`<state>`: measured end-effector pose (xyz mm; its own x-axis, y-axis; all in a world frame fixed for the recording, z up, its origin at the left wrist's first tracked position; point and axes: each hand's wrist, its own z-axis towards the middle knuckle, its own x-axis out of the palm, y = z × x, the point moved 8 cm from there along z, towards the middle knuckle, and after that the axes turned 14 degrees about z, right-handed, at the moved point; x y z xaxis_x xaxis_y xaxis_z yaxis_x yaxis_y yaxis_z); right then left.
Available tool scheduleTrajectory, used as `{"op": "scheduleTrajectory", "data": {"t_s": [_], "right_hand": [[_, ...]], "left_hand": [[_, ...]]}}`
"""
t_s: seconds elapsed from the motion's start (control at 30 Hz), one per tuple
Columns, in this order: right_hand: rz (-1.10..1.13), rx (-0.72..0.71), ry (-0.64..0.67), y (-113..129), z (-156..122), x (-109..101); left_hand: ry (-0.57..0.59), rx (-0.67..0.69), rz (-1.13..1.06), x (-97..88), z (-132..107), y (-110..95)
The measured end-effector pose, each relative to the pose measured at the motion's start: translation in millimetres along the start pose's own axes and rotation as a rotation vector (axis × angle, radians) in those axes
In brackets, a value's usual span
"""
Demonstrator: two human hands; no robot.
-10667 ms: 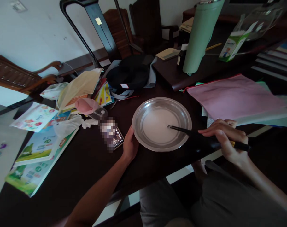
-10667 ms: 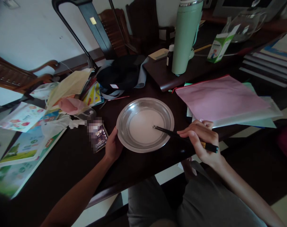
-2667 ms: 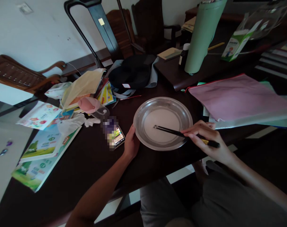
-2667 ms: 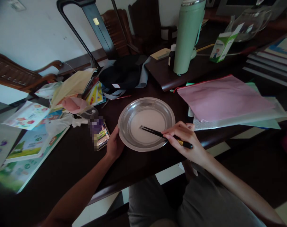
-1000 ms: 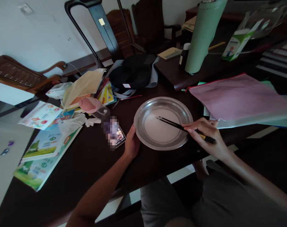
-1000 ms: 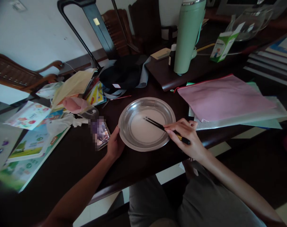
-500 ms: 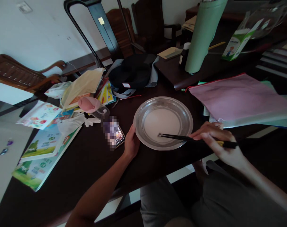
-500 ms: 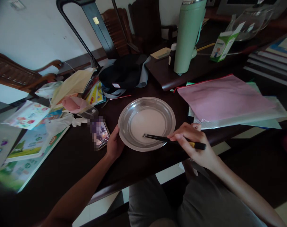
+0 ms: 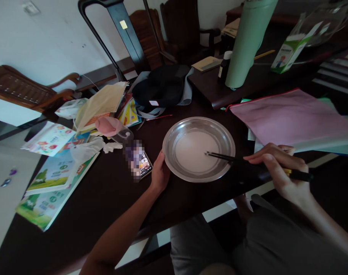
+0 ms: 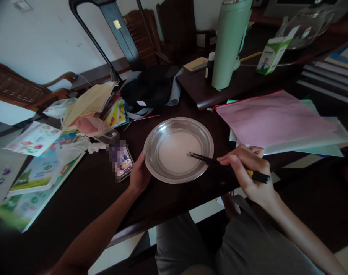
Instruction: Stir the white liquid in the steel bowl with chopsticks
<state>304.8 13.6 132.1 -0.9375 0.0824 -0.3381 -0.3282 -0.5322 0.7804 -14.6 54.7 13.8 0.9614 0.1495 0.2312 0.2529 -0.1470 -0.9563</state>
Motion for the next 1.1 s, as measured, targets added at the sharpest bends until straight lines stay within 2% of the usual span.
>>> {"op": "scheduleTrajectory", "data": {"t_s": [0.07,0.17,0.27,0.37,0.5,0.63,0.73,0.8,0.87,0.97,1.1], "right_hand": [[0.081,0.025,0.024,0.1,-1.4,1.3],[0.14,0.001,0.119,1.2,-0.3,17.7],[0.091,-0.035,0.217,-0.7,2.7,40.5],[0.024,-0.041,0.246,-7.4,5.4,54.2],[-0.056,-0.041,0.205,-12.3,6.3,48.8],[-0.127,-0.069,0.07,-2.5,5.2,20.8],[-0.079,-0.042,0.013,3.6,2.6,3.4],[-0.012,-0.014,0.016,4.5,1.1,-0.4],[0.052,-0.001,0.051,4.5,0.7,3.7],[0.11,-0.033,0.135,5.5,1.6,20.8],[0.036,-0.041,0.22,-0.8,3.0,45.1]], "left_hand": [[0.005,0.003,-0.003,0.2,0.1,-0.3],[0.007,0.005,0.005,0.4,0.3,-1.0],[0.003,0.002,0.015,-0.3,0.5,-0.7],[0.001,-0.008,0.02,-1.0,0.5,0.4],[-0.002,-0.009,0.016,-0.9,-0.3,-0.1],[0.003,-0.003,0.019,0.8,-0.5,-1.4],[0.004,0.007,0.011,1.1,-0.3,-2.1],[0.0,0.005,0.01,0.9,-0.2,-1.9],[-0.005,-0.002,0.017,0.8,-0.4,-1.6],[-0.005,-0.003,0.018,1.0,-0.7,-1.9],[0.001,-0.001,0.011,1.3,-0.8,-2.2]]}}
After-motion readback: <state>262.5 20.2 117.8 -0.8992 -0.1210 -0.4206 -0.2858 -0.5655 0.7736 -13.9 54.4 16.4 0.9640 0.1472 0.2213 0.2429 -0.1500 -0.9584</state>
